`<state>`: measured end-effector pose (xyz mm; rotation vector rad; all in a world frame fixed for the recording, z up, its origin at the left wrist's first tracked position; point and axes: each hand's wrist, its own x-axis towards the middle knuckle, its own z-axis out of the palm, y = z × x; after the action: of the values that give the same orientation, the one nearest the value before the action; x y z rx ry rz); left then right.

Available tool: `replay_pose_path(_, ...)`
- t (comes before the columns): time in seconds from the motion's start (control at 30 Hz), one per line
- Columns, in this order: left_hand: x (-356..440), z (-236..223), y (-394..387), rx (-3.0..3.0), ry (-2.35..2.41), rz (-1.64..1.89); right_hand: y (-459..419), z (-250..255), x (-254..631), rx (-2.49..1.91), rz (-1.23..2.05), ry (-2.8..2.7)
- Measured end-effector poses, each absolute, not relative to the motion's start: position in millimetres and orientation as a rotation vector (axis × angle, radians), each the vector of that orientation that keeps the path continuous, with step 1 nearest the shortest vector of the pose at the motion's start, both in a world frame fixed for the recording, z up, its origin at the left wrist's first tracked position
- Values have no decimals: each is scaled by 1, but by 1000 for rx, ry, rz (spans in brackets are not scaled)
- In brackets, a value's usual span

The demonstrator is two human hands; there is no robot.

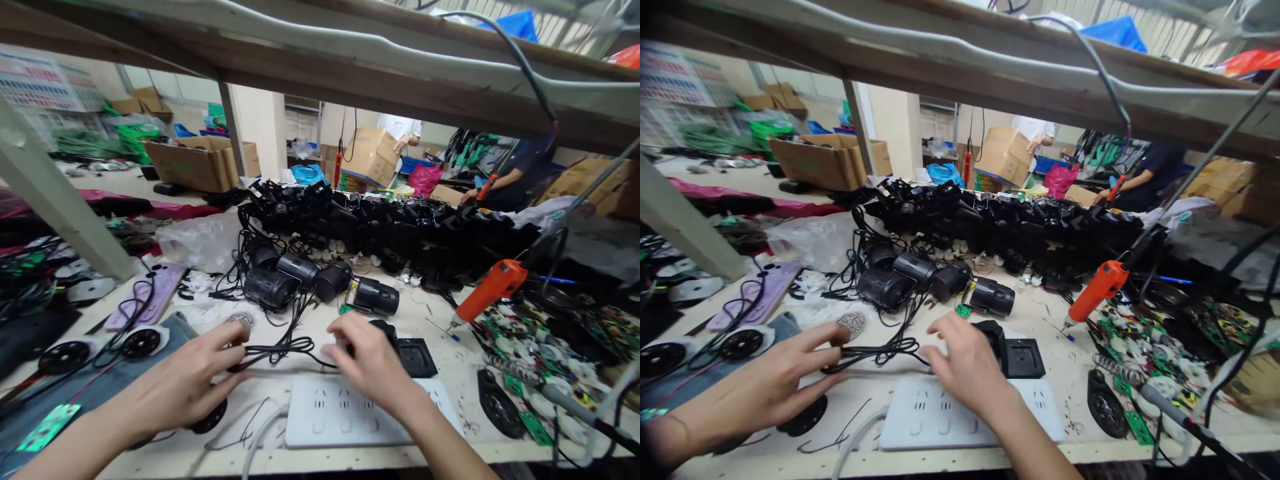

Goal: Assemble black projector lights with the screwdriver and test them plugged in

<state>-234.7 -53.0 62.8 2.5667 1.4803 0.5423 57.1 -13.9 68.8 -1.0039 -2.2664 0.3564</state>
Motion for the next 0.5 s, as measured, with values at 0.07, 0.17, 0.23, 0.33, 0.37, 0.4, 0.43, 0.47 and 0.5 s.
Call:
replay_pose_path(0.07,-240,60,-46,2600,1456,443,-16,72,84,-1132,399,-2010)
replay_pose_path(0.17,-232,60,-35,2552,1497,433,-17,65,122,-1371,377,-1808)
replay_pose_path(0.23,-208,63,-29,2464,1517,510,-17,56,138,-1489,426,-1808)
replay_pose_path(0.33,-148,64,-24,2303,1486,565,-15,43,145,-1550,591,-1887)
replay_pose_path(0.37,-126,61,-23,2270,1428,555,-13,40,143,-1541,639,-1912)
replay_pose_path(0.4,-107,56,-22,2253,1374,552,-10,38,141,-1524,673,-1929)
replay_pose_path(0.43,-90,50,-20,2225,1356,538,-7,37,139,-1503,691,-1937)
replay_pose_path(0.47,-77,43,-19,2183,1373,518,-4,36,136,-1484,693,-1939)
replay_pose_path(0.5,-68,36,-17,2143,1395,511,0,35,134,-1469,685,-1937)
